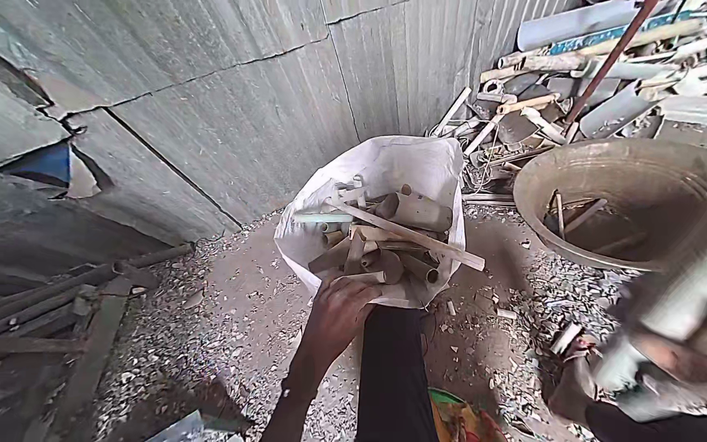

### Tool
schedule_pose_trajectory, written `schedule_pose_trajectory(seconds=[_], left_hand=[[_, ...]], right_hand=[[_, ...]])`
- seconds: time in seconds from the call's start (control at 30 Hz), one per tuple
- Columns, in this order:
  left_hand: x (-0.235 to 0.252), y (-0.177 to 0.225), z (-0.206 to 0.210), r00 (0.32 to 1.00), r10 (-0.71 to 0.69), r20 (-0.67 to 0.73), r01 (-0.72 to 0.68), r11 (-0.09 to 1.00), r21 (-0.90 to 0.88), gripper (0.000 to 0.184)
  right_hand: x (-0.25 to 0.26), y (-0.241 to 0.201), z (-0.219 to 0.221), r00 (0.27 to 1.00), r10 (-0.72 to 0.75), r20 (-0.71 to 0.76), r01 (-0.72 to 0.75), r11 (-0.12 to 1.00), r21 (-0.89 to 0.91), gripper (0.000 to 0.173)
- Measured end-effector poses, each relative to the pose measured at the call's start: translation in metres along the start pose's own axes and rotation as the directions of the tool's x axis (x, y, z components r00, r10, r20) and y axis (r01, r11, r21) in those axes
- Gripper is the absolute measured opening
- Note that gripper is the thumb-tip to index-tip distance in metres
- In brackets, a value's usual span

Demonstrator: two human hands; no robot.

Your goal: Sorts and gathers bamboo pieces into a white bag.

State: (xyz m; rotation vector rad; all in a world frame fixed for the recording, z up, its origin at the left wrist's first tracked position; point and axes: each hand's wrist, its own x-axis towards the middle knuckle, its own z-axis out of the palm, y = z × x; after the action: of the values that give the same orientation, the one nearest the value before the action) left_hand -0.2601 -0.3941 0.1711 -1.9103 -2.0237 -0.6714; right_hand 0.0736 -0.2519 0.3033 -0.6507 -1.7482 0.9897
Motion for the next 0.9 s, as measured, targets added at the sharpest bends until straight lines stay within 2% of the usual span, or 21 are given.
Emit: schedule_pose_trajectory(seconds=[0.1, 0.17, 0.23, 0.33, 0.4, 0.5, 0.6, 0.7, 0.77, 0.83, 0.9], left_hand=[[-0.002, 0.000, 0.002, 0.981, 0.092, -0.170, -0.086, 0.995, 0.040, 0.021], [0.004, -0.002, -0.003, 0.970, 0.123, -0.208, -0.113, 0.992, 0.060, 0.021], [0.011, -0.005, -0.010, 0.971, 0.127, -0.202, -0.118, 0.991, 0.059, 0.022], [0.020, -0.002, -0.015, 0.973, 0.132, -0.187, -0.126, 0.991, 0.044, 0.023], [0.020, -0.001, -0.015, 0.978, 0.125, -0.170, -0.122, 0.992, 0.027, 0.024], [0.015, 0.002, -0.021, 0.996, 0.039, -0.074, -0.042, 0.999, -0.033, 0.023], [0.015, 0.010, -0.027, 0.999, -0.045, -0.008, 0.045, 0.996, -0.075, 0.020], [0.010, 0.019, -0.027, 0.993, -0.117, 0.015, 0.118, 0.992, -0.041, 0.021], [0.010, 0.029, -0.024, 0.991, -0.131, 0.026, 0.132, 0.991, -0.022, 0.020], [0.013, 0.042, -0.019, 0.999, -0.045, -0.002, 0.045, 0.997, -0.059, 0.025], [0.016, 0.065, -0.015, 0.997, 0.079, -0.004, -0.079, 0.984, -0.159, 0.030]], right_hand=[[0.053, 0.003, 0.078, 0.996, -0.094, -0.009, 0.091, 0.939, 0.333, 0.056], [0.083, 0.000, 0.129, 0.992, -0.108, 0.061, 0.056, 0.830, 0.554, 0.054], [0.100, 0.003, 0.173, 0.981, -0.120, 0.153, -0.015, 0.737, 0.676, 0.068], [0.112, 0.022, 0.208, 0.961, -0.152, 0.231, -0.054, 0.714, 0.698, 0.089], [0.114, 0.038, 0.209, 0.964, -0.140, 0.227, -0.030, 0.790, 0.612, 0.094], [0.105, 0.060, 0.185, 0.969, -0.043, 0.245, -0.046, 0.937, 0.347, 0.073], [0.091, 0.081, 0.151, 0.952, 0.013, 0.306, -0.006, 1.000, -0.022, 0.054], [0.069, 0.102, 0.129, 0.897, 0.136, 0.420, 0.021, 0.937, -0.348, 0.053], [0.047, 0.117, 0.115, 0.871, 0.088, 0.483, 0.149, 0.890, -0.431, 0.049], [0.029, 0.119, 0.090, 0.837, 0.116, 0.535, 0.202, 0.843, -0.498, 0.055], [0.011, 0.110, 0.050, 0.878, 0.106, 0.467, 0.190, 0.818, -0.542, 0.060]])
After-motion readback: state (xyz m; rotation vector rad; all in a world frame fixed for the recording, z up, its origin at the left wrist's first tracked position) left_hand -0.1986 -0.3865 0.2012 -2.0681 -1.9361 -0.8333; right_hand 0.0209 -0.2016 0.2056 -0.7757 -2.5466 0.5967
